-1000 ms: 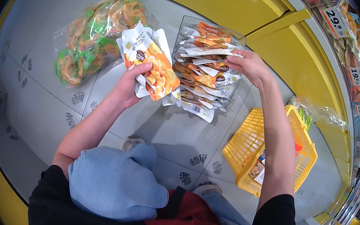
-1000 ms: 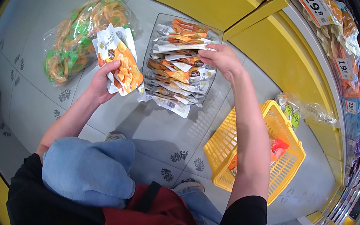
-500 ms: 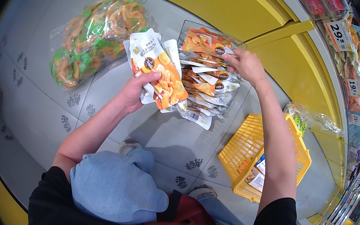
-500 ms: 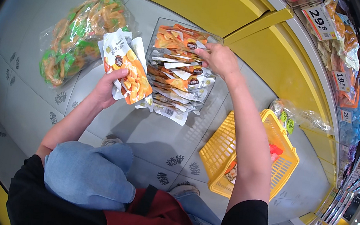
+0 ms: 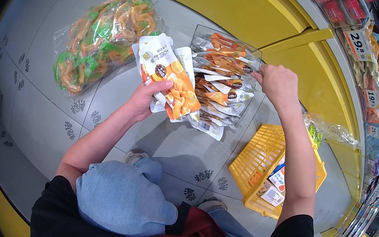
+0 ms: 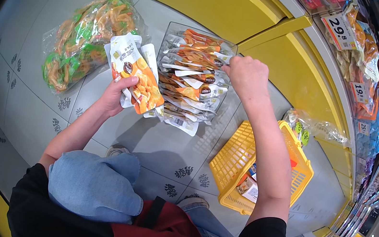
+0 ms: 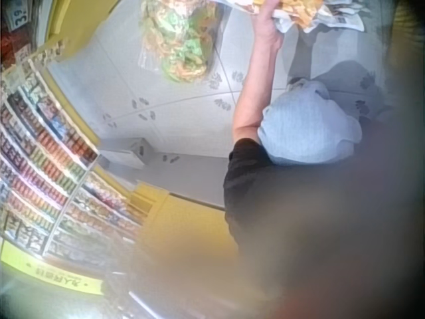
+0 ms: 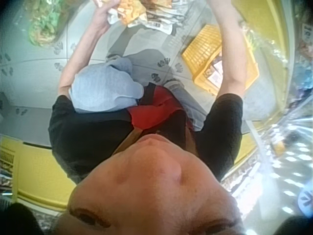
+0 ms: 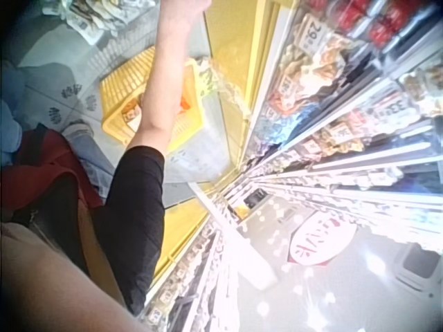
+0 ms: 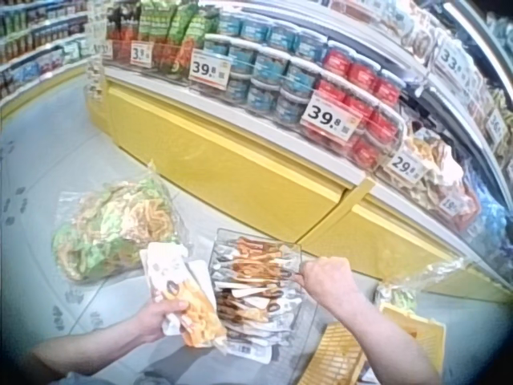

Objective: The person sorts small food packets from a container and a shopping basket into plastic bags, organizing them one by one.

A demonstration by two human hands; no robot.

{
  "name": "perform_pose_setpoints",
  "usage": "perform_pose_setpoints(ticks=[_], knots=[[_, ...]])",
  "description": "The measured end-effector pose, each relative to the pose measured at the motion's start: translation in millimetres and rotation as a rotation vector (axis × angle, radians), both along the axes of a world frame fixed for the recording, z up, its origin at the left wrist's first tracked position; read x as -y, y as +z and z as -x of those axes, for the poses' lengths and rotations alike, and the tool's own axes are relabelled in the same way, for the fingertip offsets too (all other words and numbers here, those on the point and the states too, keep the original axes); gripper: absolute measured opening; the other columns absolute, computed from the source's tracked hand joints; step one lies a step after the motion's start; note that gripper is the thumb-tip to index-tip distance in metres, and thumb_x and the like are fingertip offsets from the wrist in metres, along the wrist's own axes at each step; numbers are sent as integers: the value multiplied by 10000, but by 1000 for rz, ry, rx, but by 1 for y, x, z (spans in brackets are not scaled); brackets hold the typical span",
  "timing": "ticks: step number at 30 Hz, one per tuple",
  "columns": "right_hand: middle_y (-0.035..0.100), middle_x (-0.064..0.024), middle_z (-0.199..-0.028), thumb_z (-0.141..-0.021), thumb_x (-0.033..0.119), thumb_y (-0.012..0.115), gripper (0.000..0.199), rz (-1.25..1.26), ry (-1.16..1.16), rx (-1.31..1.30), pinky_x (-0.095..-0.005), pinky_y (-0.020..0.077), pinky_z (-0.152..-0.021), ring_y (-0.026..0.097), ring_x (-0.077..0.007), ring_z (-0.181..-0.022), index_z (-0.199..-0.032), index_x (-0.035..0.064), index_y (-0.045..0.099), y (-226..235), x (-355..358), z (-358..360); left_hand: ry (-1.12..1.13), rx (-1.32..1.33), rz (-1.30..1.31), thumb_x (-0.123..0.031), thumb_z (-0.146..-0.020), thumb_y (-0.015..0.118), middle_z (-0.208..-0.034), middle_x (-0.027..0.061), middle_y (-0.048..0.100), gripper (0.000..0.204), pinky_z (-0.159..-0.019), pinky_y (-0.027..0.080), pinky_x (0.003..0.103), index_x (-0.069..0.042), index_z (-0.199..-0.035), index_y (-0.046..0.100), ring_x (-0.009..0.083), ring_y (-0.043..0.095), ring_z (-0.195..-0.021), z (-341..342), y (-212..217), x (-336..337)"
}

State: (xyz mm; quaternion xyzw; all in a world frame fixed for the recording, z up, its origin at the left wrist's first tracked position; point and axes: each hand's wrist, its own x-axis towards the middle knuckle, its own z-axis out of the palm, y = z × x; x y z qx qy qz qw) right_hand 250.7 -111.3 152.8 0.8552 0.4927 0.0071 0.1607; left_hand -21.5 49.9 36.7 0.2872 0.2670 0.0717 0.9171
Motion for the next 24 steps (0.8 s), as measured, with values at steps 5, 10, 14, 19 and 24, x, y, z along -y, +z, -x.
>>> perform_pose_setpoints(ticks=[5,10,14,19,24], knots=[[658,-75,-618,-898,472,612,372,-33,50,-214,-407,514,-628,674,-274,-669,-811,122,708,-20,-4,-13,-21,12,-41,-202,-889,657,-1194,129,635,489,-959,527,396,-3,-1300,483,240,652,-1075,0,1,2],[671,-71,-650,-927,536,544,429,1,-83,-543,-407,507,-666,672,-269,-694,-899,136,696,-46,-21,-22,-25,18,-56,-204,-884,665,-1190,128,637,493,-956,528,401,-6,-1297,486,240,652,-1075,-2,4,4],[707,-124,-847,-949,541,494,428,-68,39,-394,-447,511,-721,679,-308,-822,-983,169,703,-75,-30,-13,-56,21,-48,-204,-869,684,-1179,120,638,502,-946,529,398,-13,-1292,493,234,654,-1061,-6,9,8],[712,-123,-862,-958,533,486,478,224,38,-173,-429,519,-747,686,-278,-865,-1020,109,696,-60,-35,2,-75,-24,-140,-167,-863,705,-1169,106,645,459,-921,526,357,-7,-1258,534,203,651,-1050,-2,20,8],[694,-126,-968,-971,507,492,485,-94,25,-147,-387,512,-806,661,-267,-937,-1111,74,658,-40,-11,32,-32,-6,-137,-140,-867,699,-1182,103,639,456,-919,528,360,-11,-1269,526,200,646,-1061,3,23,8]])
